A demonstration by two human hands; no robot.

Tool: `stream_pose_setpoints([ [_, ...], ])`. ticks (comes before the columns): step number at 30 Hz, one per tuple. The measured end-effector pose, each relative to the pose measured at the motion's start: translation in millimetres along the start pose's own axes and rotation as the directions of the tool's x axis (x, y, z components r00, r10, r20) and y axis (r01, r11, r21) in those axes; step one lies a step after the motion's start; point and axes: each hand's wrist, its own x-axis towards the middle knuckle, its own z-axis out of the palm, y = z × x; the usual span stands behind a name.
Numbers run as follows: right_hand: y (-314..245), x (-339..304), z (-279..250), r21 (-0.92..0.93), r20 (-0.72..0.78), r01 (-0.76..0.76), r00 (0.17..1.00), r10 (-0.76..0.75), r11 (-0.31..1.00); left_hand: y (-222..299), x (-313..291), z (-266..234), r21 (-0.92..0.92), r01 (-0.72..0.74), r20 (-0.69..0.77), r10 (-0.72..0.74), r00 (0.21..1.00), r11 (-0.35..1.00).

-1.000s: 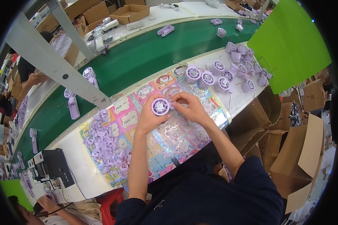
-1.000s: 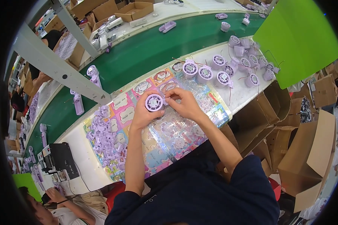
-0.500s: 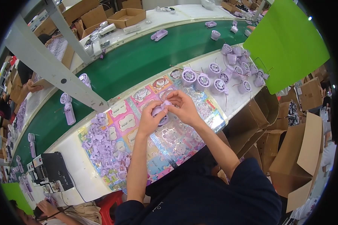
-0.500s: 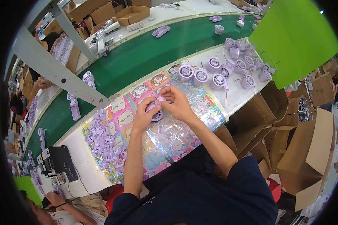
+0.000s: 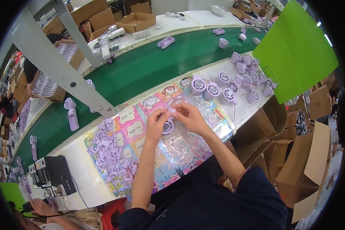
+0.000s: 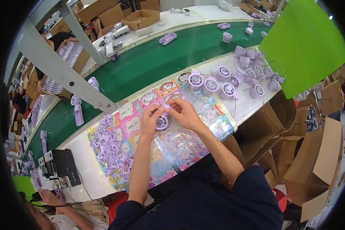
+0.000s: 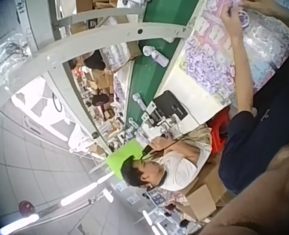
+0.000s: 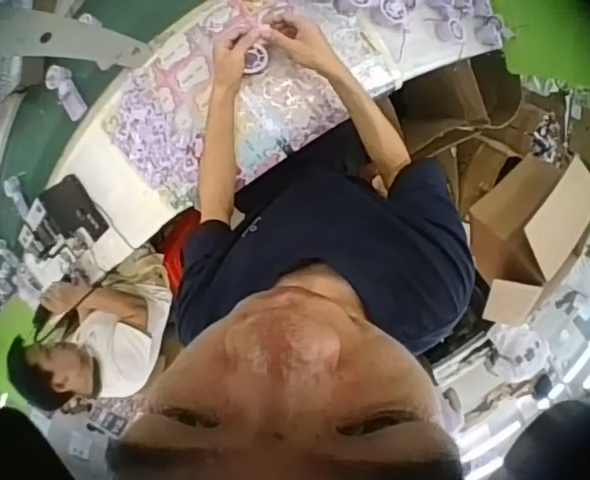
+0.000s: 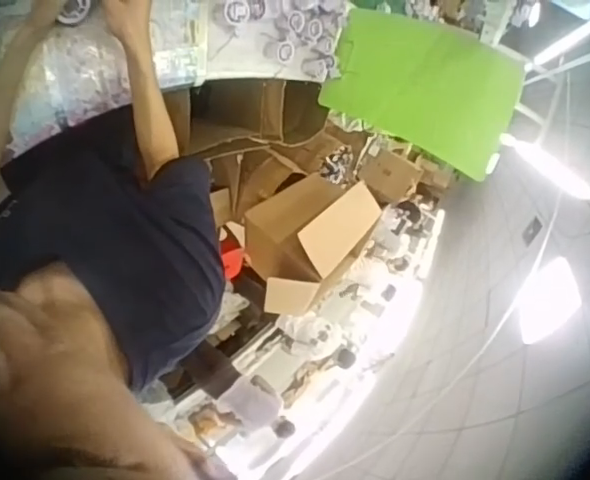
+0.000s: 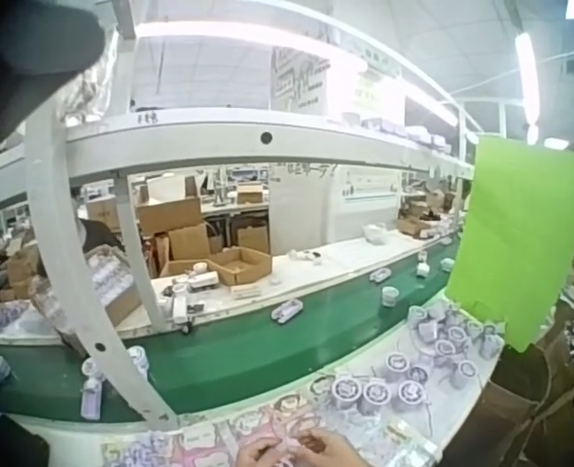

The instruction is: The person assembles small handheld fans by snapping together fan housing, fan blades, motor assembly, and plastic components by hand.

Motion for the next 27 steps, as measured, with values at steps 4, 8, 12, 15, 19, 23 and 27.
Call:
stream_pose_setpoints([
  [4, -9, 1, 3, 0.130, 0.099, -0.003, 0.995, -0.010, 0.992, 4, -1, -4, -0.048, -0.070, -0.014, 0.069, 0.998, 0.996],
  [8, -9, 6, 14, 0.204, 0.047, 0.023, 0.998, -0.033, 0.979, 12, -2, 0, -0.171, -0.083, -0.054, 0.075, 0.996, 0.982],
  [12, -20, 25, 15, 0.142, 0.089, -0.032, 0.996, 0.019, 0.989, 13, 0, -2, -0.274, -0.079, -0.126, 0.046, 0.991, 0.958],
  [15, -29, 53, 7, -0.041, 0.271, 0.026, 0.962, -0.014, 0.999, 13, 3, -1, -0.385, -0.076, -0.236, -0.019, 0.972, 0.920],
  [19, -47, 115, -6, -0.345, 0.383, 0.230, 0.919, -0.087, 0.910, 5, 9, 0, -0.129, -0.195, -0.442, 0.119, 0.889, 0.972],
  [23, -34, 197, -19, -0.601, 0.213, 0.367, 0.930, -0.300, 0.710, 4, 12, -2, -0.004, -0.122, -0.433, 0.109, 0.895, 0.992],
  [27, 16, 278, -42, -0.873, 0.224, 0.306, 0.943, -0.246, 0.379, -8, 17, -3, 0.198, -0.099, -0.375, 0.168, 0.911, 0.975],
])
